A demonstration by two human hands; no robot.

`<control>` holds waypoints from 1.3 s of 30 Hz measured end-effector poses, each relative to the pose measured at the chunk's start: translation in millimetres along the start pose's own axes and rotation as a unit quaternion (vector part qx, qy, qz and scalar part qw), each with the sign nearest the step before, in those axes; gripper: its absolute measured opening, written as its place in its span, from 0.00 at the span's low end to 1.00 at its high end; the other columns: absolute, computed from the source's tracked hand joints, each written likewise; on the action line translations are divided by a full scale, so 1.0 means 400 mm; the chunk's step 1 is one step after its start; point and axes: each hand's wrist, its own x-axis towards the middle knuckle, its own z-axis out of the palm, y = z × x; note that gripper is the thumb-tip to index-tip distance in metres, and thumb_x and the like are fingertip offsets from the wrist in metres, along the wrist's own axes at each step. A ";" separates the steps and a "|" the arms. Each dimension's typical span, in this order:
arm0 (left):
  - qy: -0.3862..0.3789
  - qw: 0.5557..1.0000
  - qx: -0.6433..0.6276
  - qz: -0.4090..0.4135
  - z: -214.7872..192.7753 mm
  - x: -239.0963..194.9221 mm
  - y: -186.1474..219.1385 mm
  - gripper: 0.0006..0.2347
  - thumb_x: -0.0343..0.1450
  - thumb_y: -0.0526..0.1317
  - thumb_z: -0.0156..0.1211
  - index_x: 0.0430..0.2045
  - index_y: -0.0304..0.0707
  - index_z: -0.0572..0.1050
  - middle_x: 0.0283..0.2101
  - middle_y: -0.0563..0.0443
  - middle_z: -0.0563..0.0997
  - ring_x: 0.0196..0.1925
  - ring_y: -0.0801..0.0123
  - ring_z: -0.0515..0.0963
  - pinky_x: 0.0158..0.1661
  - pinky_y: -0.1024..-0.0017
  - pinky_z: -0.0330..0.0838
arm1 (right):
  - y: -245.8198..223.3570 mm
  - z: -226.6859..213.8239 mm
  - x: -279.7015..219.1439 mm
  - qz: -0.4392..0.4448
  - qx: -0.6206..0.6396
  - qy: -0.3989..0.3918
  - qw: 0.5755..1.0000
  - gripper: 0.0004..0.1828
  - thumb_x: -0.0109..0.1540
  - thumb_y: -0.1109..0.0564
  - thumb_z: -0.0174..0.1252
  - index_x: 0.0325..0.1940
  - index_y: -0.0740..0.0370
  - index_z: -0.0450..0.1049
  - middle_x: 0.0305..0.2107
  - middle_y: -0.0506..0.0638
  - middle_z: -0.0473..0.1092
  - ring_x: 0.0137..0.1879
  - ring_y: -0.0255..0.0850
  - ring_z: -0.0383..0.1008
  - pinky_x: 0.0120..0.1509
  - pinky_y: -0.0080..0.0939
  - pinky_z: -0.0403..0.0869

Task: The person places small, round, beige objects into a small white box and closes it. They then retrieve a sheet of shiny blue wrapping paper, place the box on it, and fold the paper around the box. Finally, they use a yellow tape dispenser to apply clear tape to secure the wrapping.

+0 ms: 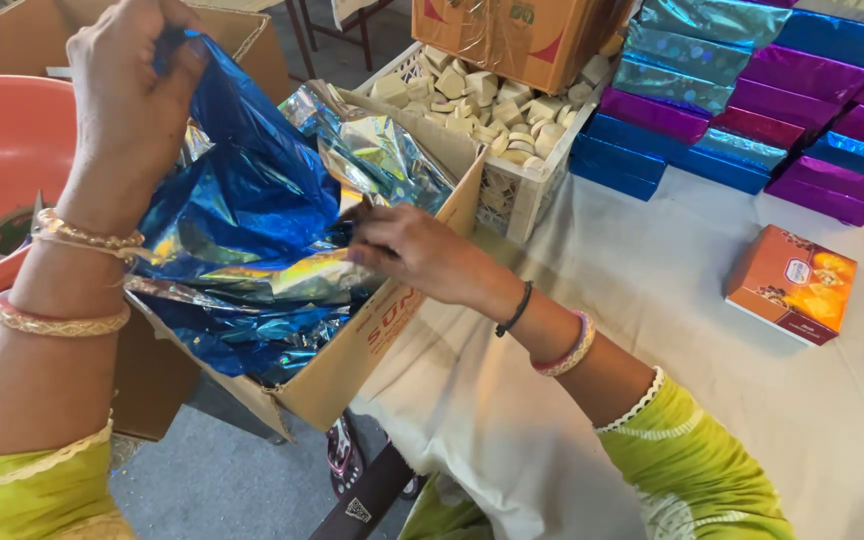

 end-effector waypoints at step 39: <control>-0.444 0.847 0.292 0.003 0.150 -0.282 -0.153 0.21 0.70 0.48 0.58 0.60 0.59 0.70 0.71 0.40 0.63 0.72 0.31 0.57 0.67 0.43 0.52 | -0.073 -0.314 -0.091 -0.090 0.098 0.482 0.866 0.05 0.81 0.59 0.49 0.58 0.63 0.64 0.44 0.45 0.67 0.51 0.29 0.68 0.59 0.28 0.68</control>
